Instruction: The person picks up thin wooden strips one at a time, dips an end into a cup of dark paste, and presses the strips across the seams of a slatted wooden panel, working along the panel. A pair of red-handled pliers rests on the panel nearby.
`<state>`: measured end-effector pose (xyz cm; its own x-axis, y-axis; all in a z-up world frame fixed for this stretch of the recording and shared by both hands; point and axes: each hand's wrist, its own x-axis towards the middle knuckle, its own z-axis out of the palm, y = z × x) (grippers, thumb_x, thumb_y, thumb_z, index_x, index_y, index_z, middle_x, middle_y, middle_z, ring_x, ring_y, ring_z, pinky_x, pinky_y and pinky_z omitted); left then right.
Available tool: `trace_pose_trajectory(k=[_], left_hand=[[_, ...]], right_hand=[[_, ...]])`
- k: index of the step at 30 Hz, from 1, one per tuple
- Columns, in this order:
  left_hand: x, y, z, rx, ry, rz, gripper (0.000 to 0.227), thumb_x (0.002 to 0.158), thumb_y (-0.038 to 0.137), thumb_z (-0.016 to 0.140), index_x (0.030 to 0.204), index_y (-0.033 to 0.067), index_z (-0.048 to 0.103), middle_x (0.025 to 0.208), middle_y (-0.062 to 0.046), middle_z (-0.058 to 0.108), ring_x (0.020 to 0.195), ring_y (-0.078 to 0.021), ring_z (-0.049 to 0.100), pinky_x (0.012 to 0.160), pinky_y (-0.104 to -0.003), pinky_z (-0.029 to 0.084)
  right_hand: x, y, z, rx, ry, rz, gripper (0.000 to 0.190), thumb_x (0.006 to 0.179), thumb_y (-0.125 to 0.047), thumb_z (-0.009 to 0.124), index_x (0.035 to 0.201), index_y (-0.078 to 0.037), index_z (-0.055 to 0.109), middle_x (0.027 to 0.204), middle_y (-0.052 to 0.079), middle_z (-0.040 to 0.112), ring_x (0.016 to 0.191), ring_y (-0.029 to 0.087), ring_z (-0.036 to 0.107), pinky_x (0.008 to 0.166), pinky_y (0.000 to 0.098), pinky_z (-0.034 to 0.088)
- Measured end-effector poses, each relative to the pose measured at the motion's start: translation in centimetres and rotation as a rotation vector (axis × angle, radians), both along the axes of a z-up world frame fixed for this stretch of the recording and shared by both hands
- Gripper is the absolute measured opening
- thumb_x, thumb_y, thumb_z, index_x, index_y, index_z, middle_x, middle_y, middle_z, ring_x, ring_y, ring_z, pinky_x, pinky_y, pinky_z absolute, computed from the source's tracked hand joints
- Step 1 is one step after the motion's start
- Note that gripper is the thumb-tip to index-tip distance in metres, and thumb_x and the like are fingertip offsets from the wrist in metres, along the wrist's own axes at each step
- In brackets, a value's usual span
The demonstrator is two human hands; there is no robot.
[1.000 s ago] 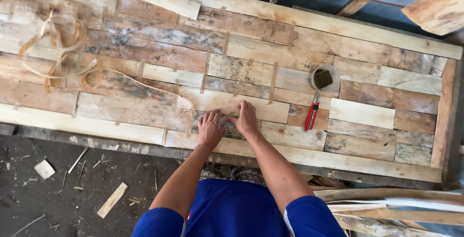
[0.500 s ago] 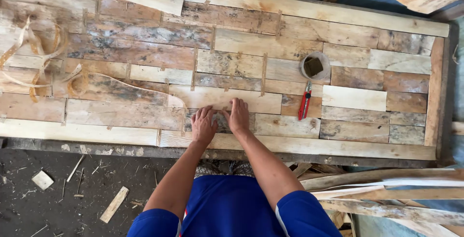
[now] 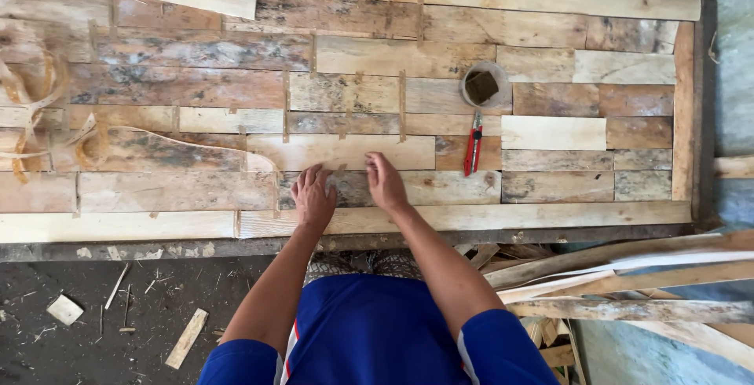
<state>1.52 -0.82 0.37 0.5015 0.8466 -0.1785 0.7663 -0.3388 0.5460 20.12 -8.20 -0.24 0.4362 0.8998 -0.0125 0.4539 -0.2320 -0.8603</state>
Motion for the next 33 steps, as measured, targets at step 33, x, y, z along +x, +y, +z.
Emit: trace_pose_trajectory(k=[33], left_hand=[[12.6, -9.1, -2.5, 0.040, 0.044, -0.213, 0.073, 0.082, 0.041, 0.080, 0.147, 0.0221, 0.052, 0.164, -0.008, 0.029, 0.154, -0.0316, 0.021, 0.123, -0.059, 0.015]], right_hand=[[21.3, -11.1, -2.5, -0.191, -0.256, -0.506, 0.058, 0.076, -0.012, 0.083, 0.122, 0.001, 0.050, 0.102, 0.018, 0.058, 0.090, 0.037, 0.059, 0.080, 0.0481, 0.048]])
